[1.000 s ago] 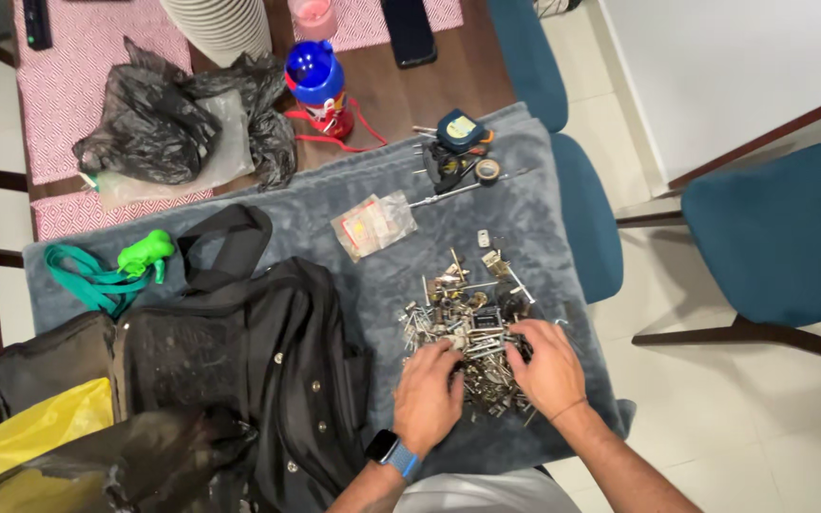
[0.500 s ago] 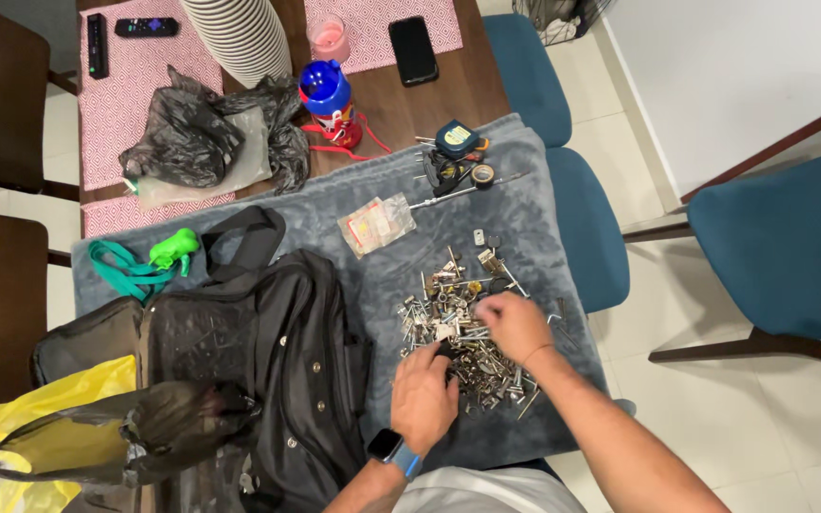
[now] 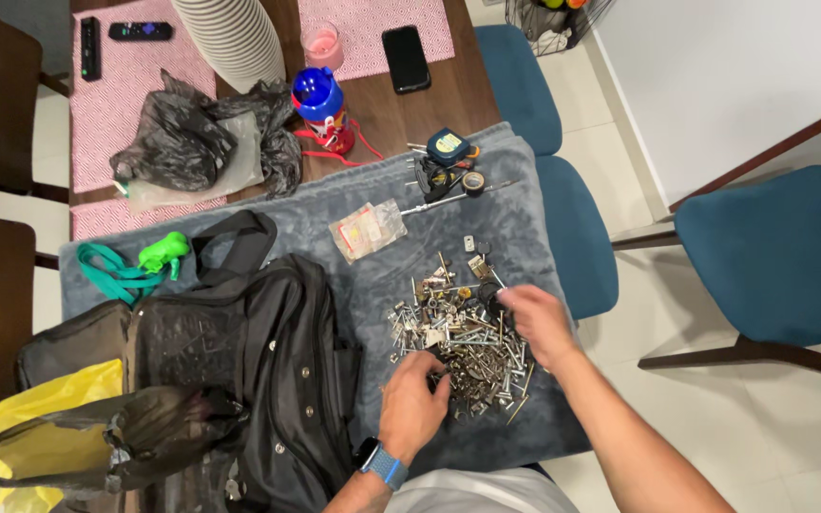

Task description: The person sorts a pile of small metal hardware items on a table, picking up screws, washers, and small plastic bags, then placing them into a black bag. The person repeatedly picks items from the pile and transfers them into the bag throughout the clip.

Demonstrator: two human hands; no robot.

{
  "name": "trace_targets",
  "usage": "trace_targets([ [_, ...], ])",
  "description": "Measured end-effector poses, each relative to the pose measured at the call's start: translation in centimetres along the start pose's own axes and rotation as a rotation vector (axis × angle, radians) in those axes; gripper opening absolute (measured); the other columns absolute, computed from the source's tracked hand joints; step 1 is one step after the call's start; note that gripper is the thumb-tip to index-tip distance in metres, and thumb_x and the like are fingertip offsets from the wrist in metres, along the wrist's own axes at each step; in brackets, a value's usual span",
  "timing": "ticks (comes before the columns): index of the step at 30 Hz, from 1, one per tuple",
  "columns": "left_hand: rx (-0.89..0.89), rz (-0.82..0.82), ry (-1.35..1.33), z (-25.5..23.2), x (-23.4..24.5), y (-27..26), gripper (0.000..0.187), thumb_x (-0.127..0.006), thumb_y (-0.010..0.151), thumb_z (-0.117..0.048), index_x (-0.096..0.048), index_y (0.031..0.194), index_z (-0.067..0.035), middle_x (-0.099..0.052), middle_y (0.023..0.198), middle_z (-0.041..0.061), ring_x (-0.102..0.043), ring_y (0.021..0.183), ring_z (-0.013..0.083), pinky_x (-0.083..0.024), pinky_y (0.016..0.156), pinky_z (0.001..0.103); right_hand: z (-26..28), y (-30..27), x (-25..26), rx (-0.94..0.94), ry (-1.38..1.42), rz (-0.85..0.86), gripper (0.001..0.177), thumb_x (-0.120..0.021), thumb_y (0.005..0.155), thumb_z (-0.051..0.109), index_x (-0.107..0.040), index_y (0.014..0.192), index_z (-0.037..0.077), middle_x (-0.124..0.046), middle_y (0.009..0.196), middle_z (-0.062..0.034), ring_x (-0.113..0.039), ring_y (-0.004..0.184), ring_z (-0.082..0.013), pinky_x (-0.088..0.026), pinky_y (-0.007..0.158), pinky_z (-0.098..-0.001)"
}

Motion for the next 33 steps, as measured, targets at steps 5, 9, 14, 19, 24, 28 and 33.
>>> trace_targets([
  [5,0.014,0.013,-0.001,-1.2,0.7,0.2,0.014,-0.074,0.082,-0.013,-0.067,0.091,-0.006,-0.069,0.097,0.010,-0.067,0.088,0.0348,-0.052,0.077,0.046,2.5,1.4,-3.3,0.563,-0.922,-0.021,0.012,-0.080,0.081,0.018,-0.078,0.092,0.013,-0.069,0.090,-0.0037,-0.064,0.093,-0.0284,-0.052,0.082,-0.0403],
  [9,-0.042,-0.011,0.000,-1.1,1.1,0.0,0.013,-0.074,0.081,-0.011,-0.068,0.091,-0.006,-0.069,0.097,0.011,-0.067,0.091,0.0360,-0.052,0.077,0.047,3.6,0.9,-4.4,0.739,-1.051,0.070,0.029,-0.083,0.070,0.019,-0.076,0.097,0.011,-0.068,0.091,-0.0092,-0.062,0.093,-0.0335,-0.051,0.082,-0.0424],
  [14,0.026,0.031,-0.005,0.8,0.3,0.0,0.013,-0.075,0.082,-0.014,-0.069,0.091,-0.006,-0.069,0.097,0.010,-0.068,0.090,0.0337,-0.053,0.078,0.045,3.0,2.0,-3.0,0.456,-1.000,0.079,0.027,-0.085,0.079,0.026,-0.076,0.098,0.008,-0.072,0.092,-0.0082,-0.065,0.093,-0.0284,-0.052,0.084,-0.0395],
  [19,0.275,0.121,-0.353,4.0,-2.9,1.6,0.015,-0.074,0.087,-0.019,-0.071,0.096,-0.007,-0.075,0.088,0.007,-0.074,0.080,0.0201,-0.059,0.075,0.036,1.2,0.0,0.9,-0.039,0.283,0.123,0.032,-0.064,0.093,0.020,-0.072,0.120,0.006,-0.071,0.087,-0.0059,-0.060,0.076,-0.0135,-0.045,0.068,-0.0260],
  [24,0.534,0.302,-1.151,3.9,-6.6,4.1,0.041,-0.064,0.093,-0.046,-0.066,0.108,-0.007,-0.071,0.102,0.008,-0.069,0.093,0.0197,-0.057,0.082,0.034,0.4,-4.8,-1.8,-0.233,0.701,0.141,0.029,-0.054,0.092,0.018,-0.068,0.110,0.000,-0.066,0.083,-0.0056,-0.060,0.073,-0.0150,-0.051,0.069,-0.0291],
  [28,0.701,0.435,-1.395,3.1,-7.8,4.6,0.062,-0.046,0.096,-0.064,-0.068,0.109,-0.007,-0.070,0.104,0.009,-0.065,0.094,0.0207,-0.058,0.080,0.034,2.5,-7.9,-7.3,0.144,0.007,-0.029,0.029,-0.062,0.099,0.022,-0.071,0.109,-0.003,-0.065,0.095,-0.0088,-0.059,0.085,-0.0212,-0.047,0.074,-0.0339],
  [33,0.730,0.278,-1.649,4.2,-7.7,3.9,0.046,-0.050,0.103,-0.051,-0.064,0.102,-0.007,-0.068,0.101,0.010,-0.069,0.095,0.0243,-0.059,0.087,0.042,6.7,-13.4,-9.4,0.867,-0.733,-0.180,0.030,-0.065,0.093,0.023,-0.069,0.114,0.002,-0.070,0.114,-0.0127,-0.065,0.106,-0.0339,-0.047,0.094,-0.0445],
])
Point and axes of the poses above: each hand's wrist, its own y-axis towards the middle knuckle, its own x-axis out of the back of the hand, z = x × y, the point moved 3 cm from there along y, towards the middle knuckle
